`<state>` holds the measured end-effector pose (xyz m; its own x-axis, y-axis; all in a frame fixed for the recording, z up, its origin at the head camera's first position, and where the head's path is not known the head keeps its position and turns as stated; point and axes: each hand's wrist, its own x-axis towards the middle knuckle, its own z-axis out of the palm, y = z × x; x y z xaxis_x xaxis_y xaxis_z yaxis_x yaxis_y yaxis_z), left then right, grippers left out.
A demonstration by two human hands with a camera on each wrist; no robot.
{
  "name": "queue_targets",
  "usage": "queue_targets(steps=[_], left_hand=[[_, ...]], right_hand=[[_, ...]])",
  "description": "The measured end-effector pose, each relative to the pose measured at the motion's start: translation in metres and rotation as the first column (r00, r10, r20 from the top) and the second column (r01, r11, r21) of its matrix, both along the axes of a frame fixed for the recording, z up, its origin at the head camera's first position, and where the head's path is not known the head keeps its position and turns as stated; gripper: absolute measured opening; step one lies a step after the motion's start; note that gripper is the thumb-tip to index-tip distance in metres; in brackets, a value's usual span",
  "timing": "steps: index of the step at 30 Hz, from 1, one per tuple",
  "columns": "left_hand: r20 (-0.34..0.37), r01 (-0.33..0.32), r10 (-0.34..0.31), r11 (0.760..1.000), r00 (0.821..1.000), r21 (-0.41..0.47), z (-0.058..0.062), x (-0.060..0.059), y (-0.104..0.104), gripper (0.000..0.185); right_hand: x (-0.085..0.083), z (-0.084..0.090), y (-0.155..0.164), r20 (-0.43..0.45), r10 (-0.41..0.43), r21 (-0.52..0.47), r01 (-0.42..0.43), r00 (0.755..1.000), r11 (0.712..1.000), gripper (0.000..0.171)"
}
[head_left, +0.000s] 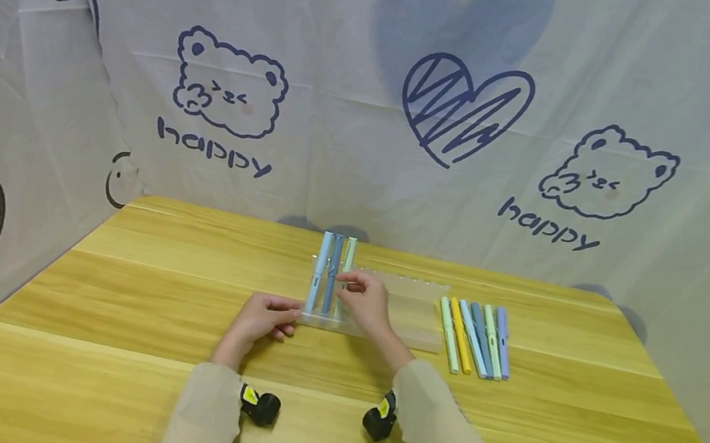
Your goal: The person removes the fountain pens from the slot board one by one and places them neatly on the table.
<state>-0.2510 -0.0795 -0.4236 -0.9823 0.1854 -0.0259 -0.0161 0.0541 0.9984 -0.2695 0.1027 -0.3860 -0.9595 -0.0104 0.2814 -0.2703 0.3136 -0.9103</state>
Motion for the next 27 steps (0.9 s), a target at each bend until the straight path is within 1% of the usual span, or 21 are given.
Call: queue_targets(steps=[3,4,6,8,9,13,15,16,20,24,26,27], left_hand=[[0.025,-0.012,0.012,1.0,1.0,-0.008,0.002,0.0,0.001,0.024],[0.054,-0.032,0.034,0.999,0.998,-0.033,0.005,0.002,0.003,0.025],[0.067,-0.031,0.034,0.999,0.997,-0.035,0.008,0.002,0.003,0.026],[0.075,-0.031,0.034,0.999,0.997,-0.045,0.013,0.005,0.004,0.027],[0.072,-0.026,0.029,0.999,0.997,-0.041,0.013,0.005,0.004,0.027],[0.073,-0.031,0.034,0.999,0.997,-0.045,0.011,0.004,0.004,0.026],[0.073,-0.032,0.035,0.999,0.997,-0.039,0.006,0.001,0.004,0.026],[0.078,-0.036,0.039,0.999,0.996,-0.04,0.006,0.0,0.004,0.026],[0.079,-0.032,0.035,0.999,0.996,-0.037,0.007,0.001,0.004,0.026],[0.079,-0.029,0.032,0.999,0.996,-0.038,0.008,0.001,0.003,0.027],[0.081,-0.028,0.031,0.999,0.996,-0.038,0.009,0.002,0.003,0.027],[0.081,-0.03,0.033,0.999,0.996,-0.039,0.009,0.002,0.003,0.027]], right_hand=[[0.001,0.0,0.0,-0.021,0.001,0.007,-0.001,1.0,1.0,0.017],[0.001,0.0,0.0,-0.031,0.004,0.01,-0.004,1.0,1.0,0.017],[0.002,0.0,0.0,-0.051,0.009,0.014,-0.008,0.999,1.0,0.016],[0.004,0.001,0.0,-0.076,0.013,0.02,-0.011,0.997,1.0,0.015],[0.008,0.005,-0.001,-0.089,0.016,0.022,-0.014,0.996,1.0,0.014],[0.009,0.005,-0.001,-0.166,0.017,0.017,-0.014,0.986,1.0,0.012],[0.009,0.005,-0.001,-0.223,0.02,0.009,-0.018,0.975,1.0,0.012],[0.005,0.0,0.0,-0.254,0.018,0.009,-0.016,0.967,1.0,0.012],[0.007,0.005,-0.002,-0.353,0.013,0.014,-0.009,0.936,1.0,0.012],[0.017,0.019,-0.006,-0.417,0.024,0.005,-0.024,0.909,1.0,0.011],[0.022,0.024,-0.007,-0.437,0.036,0.006,-0.038,0.899,0.999,0.011],[0.022,0.025,-0.007,-0.437,0.041,0.012,-0.04,0.899,0.999,0.011]])
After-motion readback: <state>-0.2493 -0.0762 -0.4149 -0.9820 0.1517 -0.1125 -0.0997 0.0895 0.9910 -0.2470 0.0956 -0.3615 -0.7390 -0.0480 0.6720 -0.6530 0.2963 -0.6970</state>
